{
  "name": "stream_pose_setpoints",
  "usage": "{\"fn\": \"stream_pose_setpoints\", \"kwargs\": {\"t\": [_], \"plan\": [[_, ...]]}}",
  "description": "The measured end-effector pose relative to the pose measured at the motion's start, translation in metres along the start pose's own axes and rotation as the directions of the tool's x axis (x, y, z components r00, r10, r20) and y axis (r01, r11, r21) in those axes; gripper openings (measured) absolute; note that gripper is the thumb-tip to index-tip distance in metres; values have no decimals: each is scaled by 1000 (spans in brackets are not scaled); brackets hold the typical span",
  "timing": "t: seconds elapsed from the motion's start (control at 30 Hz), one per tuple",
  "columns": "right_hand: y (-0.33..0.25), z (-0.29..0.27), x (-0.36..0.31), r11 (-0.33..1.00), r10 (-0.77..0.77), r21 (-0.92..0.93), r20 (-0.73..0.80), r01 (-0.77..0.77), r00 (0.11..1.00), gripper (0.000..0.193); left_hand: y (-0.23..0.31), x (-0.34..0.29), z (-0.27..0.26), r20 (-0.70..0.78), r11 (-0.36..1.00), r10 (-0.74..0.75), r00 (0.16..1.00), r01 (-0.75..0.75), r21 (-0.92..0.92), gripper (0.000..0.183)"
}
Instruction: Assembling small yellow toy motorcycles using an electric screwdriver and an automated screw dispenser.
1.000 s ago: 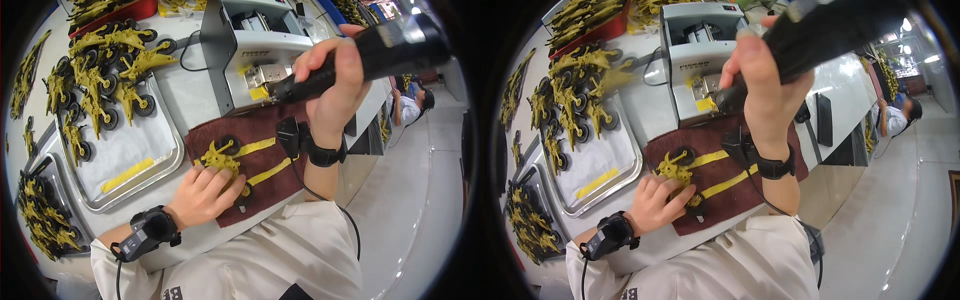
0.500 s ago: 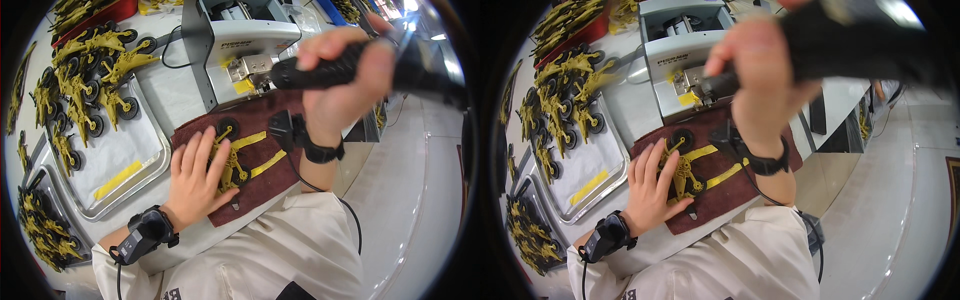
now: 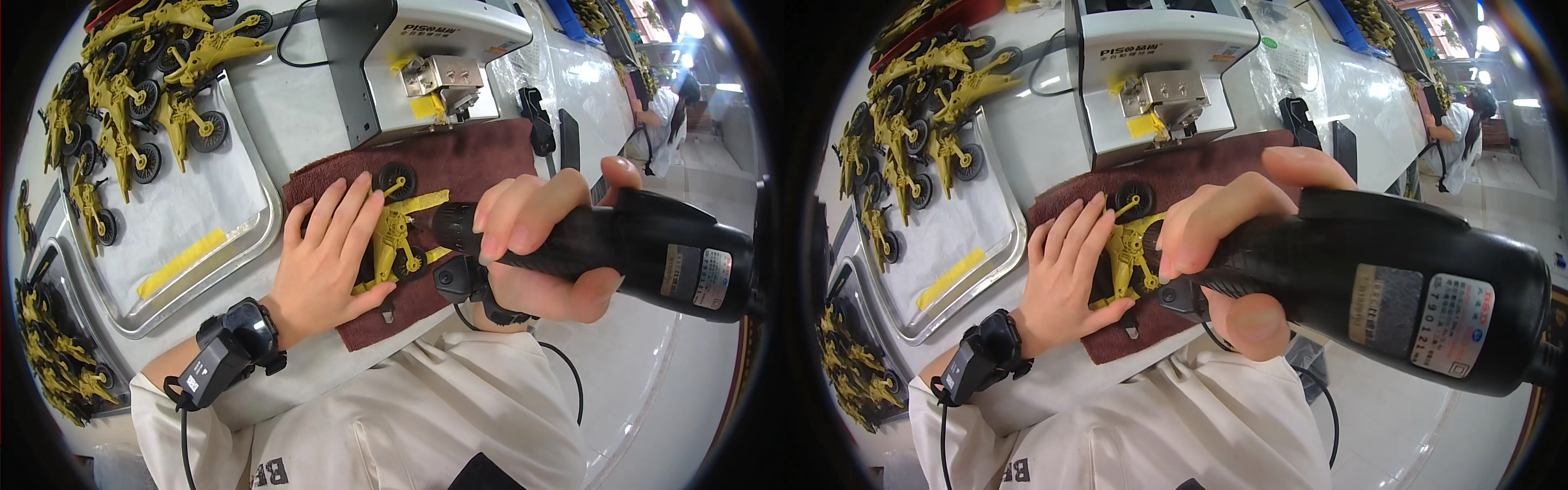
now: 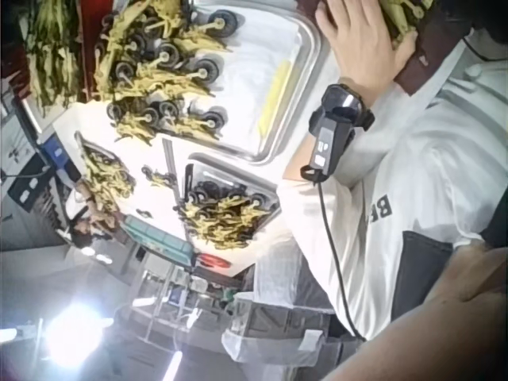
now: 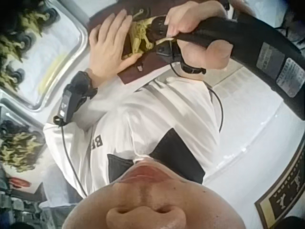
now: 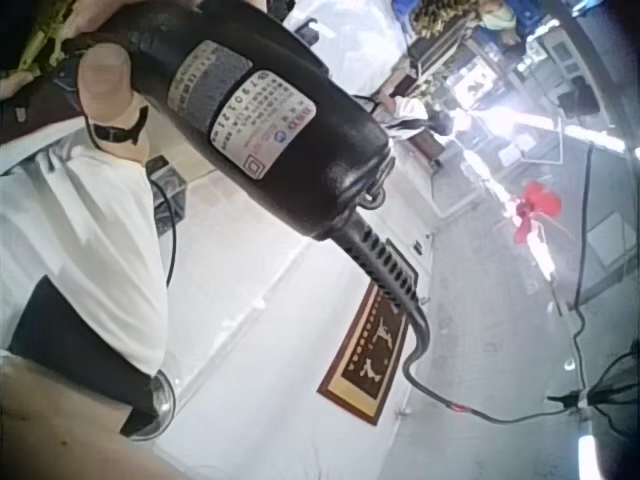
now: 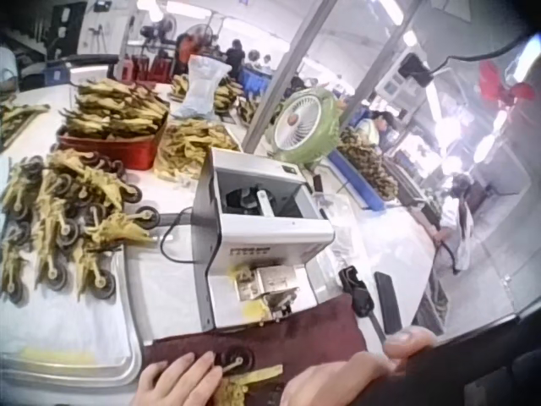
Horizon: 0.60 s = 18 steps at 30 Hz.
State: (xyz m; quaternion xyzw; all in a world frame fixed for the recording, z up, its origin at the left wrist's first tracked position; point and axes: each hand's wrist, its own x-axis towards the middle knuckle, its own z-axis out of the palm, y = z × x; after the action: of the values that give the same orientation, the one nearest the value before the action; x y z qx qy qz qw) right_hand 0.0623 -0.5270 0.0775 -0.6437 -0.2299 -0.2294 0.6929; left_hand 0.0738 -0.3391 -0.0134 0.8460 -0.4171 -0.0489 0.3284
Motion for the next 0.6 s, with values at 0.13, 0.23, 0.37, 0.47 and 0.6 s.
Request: {"fn": "stream_pose_setpoints", "kwargs": {"t": [0.13, 0.23, 0.37, 0.47, 0.6], "plan": [[2, -2, -8, 1000, 4, 20, 54, -5, 999, 74, -2, 0, 0, -2, 998, -20, 1000, 20, -53, 93], [4, -2, -12, 1000, -21, -9, 58, 22, 998, 74, -3, -1, 1, -5, 999, -20, 1000, 19, -34, 94], [9, -3, -16, 991, 102, -88, 46, -97, 994, 67, -4, -1, 2, 3, 1000, -18, 1000, 18, -18, 96], [17, 4, -18, 993, 91, -75, 33, -88, 995, 61, -6, -2, 4, -3, 999, -21, 1000, 21, -26, 97], [14, -14, -16, 974, 125, 159, 203, -159, 971, 62, -7, 3, -2, 20, 999, -20, 1000, 21, -36, 98]]}}
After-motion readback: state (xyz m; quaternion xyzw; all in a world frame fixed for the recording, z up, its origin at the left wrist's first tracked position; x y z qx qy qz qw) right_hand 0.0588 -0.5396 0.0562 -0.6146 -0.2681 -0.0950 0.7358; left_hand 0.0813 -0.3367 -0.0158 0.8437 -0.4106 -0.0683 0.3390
